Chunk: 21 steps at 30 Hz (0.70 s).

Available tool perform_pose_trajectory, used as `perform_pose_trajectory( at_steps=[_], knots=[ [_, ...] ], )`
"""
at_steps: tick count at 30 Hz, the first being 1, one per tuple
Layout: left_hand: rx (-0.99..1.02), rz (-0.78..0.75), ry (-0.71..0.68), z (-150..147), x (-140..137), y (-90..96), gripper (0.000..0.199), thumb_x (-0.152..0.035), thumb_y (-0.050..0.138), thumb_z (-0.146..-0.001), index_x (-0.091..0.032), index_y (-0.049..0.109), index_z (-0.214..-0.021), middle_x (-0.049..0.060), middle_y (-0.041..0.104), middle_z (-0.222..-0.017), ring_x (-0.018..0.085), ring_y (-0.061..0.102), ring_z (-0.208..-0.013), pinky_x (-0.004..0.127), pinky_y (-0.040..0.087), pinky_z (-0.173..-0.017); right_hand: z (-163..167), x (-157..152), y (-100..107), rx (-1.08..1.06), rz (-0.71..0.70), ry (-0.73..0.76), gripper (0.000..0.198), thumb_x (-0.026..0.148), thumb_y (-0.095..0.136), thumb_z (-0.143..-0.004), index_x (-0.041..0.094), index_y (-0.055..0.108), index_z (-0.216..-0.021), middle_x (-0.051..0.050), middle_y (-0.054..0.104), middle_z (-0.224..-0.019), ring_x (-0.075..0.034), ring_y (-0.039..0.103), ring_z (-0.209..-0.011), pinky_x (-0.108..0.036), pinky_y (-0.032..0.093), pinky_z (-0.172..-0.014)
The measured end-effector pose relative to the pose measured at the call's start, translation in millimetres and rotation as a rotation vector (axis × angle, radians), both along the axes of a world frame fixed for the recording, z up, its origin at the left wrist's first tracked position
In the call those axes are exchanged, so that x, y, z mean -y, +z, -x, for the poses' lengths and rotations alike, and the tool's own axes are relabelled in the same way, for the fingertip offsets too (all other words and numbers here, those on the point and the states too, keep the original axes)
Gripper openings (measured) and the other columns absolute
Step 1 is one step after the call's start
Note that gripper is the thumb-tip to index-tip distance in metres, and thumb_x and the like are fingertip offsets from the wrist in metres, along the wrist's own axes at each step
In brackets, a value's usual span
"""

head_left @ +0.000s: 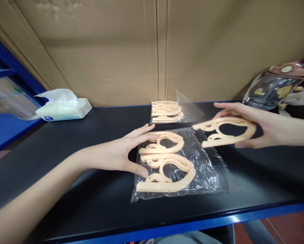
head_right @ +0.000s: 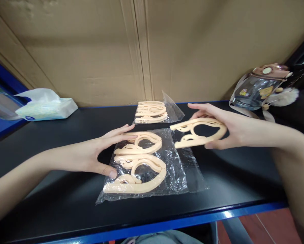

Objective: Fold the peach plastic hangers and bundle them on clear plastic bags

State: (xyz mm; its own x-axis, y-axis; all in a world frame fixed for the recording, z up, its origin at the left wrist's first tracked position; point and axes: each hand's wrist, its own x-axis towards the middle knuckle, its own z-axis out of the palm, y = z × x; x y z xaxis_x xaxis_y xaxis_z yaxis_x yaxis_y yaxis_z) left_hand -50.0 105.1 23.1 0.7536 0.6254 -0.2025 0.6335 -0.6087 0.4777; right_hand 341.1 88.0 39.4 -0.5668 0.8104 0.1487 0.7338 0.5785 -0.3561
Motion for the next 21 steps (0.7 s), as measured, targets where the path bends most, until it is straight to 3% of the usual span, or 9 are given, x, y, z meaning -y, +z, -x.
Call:
perform_pose_trajectory(
  at_steps=[4, 10, 17, 21],
  knots=[
    [-0.027, 0.086, -0.029, 5, -5, 0.3, 0.092, -0.061, 0.072, -0.072, -0.048, 0.021, -0.147, -0.006, -0.001, -0.162, 0.029, -0.003, -0.148, 0.053, 0.012, -0.118, -15, 0, 0, 0.096, 0.155, 0.027, 0.087, 0.037, 0.071, -0.077, 0.044, 0.02, -0.146, -0.001, 0.058, -0.127, -0.02, 0.063, -0.107, -0.024, 0.054, -0.084],
    [-0.047, 0.085, -0.017, 3, -4, -1.7, 0.096, -0.062, 0.072, -0.072, -0.045, 0.018, -0.149, -0.006, -0.003, -0.162, 0.027, -0.006, -0.148, 0.049, 0.01, -0.12, 16, 7, -6, 0.072, 0.28, 0.067, 0.091, 0.039, 0.069, -0.078, 0.037, 0.014, -0.151, -0.002, 0.05, -0.138, -0.023, 0.054, -0.122, -0.027, 0.048, -0.098],
    [-0.038, 0.028, -0.037, 2, -4, -3.3, 0.096, -0.061, 0.071, -0.073, -0.04, 0.018, -0.151, 0.001, -0.001, -0.162, 0.03, -0.002, -0.148, 0.053, 0.013, -0.118, 36, 8, -18, -0.045, 0.199, 0.134, 0.094, 0.038, 0.074, -0.074, 0.04, 0.02, -0.15, -0.001, 0.056, -0.134, -0.028, 0.056, -0.121, -0.039, 0.05, -0.1],
    [-0.033, 0.014, -0.039, 2, -3, -3.6, 0.097, -0.061, 0.071, -0.073, -0.041, 0.017, -0.151, 0.001, -0.001, -0.162, 0.029, -0.002, -0.148, 0.053, 0.016, -0.117, 52, 7, -32, -0.143, 0.163, 0.137, 0.091, 0.043, 0.075, -0.073, 0.032, 0.026, -0.149, -0.007, 0.057, -0.131, -0.028, 0.057, -0.12, -0.042, 0.049, -0.099]
  ],
)
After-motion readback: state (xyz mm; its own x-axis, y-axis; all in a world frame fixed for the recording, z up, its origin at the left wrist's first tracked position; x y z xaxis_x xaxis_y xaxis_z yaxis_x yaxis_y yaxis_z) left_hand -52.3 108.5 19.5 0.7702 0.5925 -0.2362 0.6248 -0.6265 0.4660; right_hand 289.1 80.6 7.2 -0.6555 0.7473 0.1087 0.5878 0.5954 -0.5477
